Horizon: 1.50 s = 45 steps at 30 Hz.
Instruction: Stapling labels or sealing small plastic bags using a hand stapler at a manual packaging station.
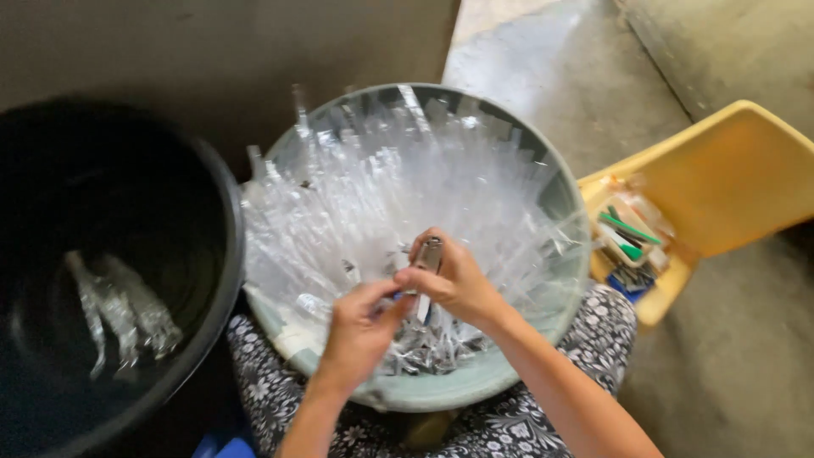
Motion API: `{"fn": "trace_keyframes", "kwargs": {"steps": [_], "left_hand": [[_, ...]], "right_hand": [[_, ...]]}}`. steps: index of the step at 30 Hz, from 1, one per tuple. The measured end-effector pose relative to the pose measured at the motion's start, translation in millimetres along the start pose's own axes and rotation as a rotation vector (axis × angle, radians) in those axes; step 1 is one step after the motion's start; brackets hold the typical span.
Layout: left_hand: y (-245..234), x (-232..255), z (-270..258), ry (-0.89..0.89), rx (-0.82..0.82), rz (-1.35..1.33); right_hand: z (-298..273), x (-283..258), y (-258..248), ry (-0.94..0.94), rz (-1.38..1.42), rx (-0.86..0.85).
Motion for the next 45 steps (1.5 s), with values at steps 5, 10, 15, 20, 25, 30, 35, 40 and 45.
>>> {"fn": "trace_keyframes", "kwargs": {"steps": [5,10,15,20,25,30,35,40,45], "left_hand": [[-40,-36,-7,-0.109,0.072,-0.015],[8,-18,0,-0.071,-0.002,-0.163],[17,-26,-9,-0.282,0.127,-0.456],[-29,-37,-4,-0.356,0.112,-0.470],[-60,-86,-27,-0.390,0.045,-0.502],[-54,-55,-28,-0.295,0.055,-0.436],[-53,-26,-19,-0.331,0.158,-0.274],[-75,-44,-36,-0.306,0.220,-0.459],[-79,-20,-33,-0.264,0.231,-0.355]], "right_hand": [[-33,10,-11,0.208,0.155,-0.145],[-50,19,9,0.206,0.377,-0.234],[-69,11,-47,-0.182,-0.182,-0.036],[-76,107,-247,-0.081,-0.207,0.679],[-104,304,-389,0.465,-0.632,1.033],[-83,339,-388,0.385,-0.798,1.163],[-78,325,-386,0.555,-0.945,1.176],[-87,350,-417,0.365,-0.404,1.140],[-92,332,-415,0.335,-0.100,0.993]]}}
Point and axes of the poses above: each hand's wrist, its own z-axis towards the middle knuckle, its own y-axis out of the palm, x = y × z, the point moved 3 cm from there along z, towards the middle knuckle, and after that the axes turned 14 degrees about y, right-handed, at the moved point
